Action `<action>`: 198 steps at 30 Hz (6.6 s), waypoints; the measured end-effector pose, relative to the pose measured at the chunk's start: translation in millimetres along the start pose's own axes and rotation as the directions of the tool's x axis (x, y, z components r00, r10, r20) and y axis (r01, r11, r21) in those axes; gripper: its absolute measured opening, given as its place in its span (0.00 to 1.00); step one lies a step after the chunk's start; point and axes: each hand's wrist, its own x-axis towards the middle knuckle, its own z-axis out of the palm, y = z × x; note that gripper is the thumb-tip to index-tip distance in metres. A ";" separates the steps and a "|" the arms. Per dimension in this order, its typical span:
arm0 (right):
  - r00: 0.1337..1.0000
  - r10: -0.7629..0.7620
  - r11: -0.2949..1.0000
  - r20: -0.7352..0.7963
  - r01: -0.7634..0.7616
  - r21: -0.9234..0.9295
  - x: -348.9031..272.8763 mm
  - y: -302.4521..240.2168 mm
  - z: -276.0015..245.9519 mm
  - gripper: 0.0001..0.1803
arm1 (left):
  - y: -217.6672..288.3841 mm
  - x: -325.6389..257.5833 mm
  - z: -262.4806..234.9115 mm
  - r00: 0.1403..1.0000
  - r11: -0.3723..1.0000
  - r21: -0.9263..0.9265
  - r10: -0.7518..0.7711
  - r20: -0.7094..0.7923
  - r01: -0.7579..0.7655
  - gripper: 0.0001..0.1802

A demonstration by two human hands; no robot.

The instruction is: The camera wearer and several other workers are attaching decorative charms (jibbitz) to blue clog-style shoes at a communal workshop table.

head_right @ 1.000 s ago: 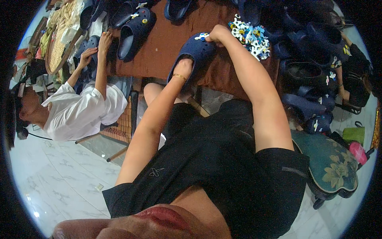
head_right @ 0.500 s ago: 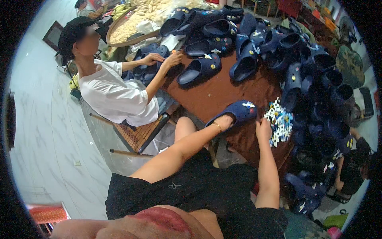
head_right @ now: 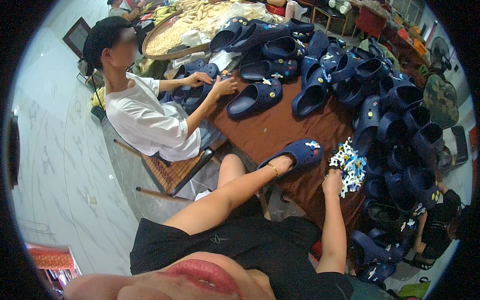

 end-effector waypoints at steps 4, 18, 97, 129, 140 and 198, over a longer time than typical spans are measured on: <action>1.000 0.017 1.000 -0.024 -0.016 0.022 2.2 17.4 3.9 0.08 | 1.2 2.7 -19.3 0.984 0.995 0.035 -0.095 0.149 0.091 0.17; 0.975 -0.067 0.996 -0.213 0.077 0.037 -7.4 24.9 -3.4 0.11 | 21.0 -35.6 -13.5 0.906 1.000 -0.002 -0.002 0.423 0.003 0.22; 0.977 -0.065 0.975 0.202 0.019 0.221 74.0 -61.5 -8.9 0.11 | -2.7 -54.6 -8.7 0.901 0.969 0.166 -0.233 0.367 0.183 0.14; 0.982 0.166 0.985 0.087 -0.169 0.030 -15.4 44.3 -5.7 0.09 | -22.1 -63.7 -6.2 0.948 0.949 0.295 -0.192 0.254 0.113 0.14; 0.995 -0.061 0.997 0.082 0.065 -0.051 -9.7 38.5 -0.1 0.10 | -10.7 -58.3 -11.3 0.931 0.973 0.189 -0.184 0.314 0.129 0.14; 0.926 -0.055 0.419 0.373 -0.317 0.851 -111.3 -79.0 36.2 0.29 | 2.0 -52.6 -9.0 0.962 0.962 0.226 -0.196 0.191 0.151 0.14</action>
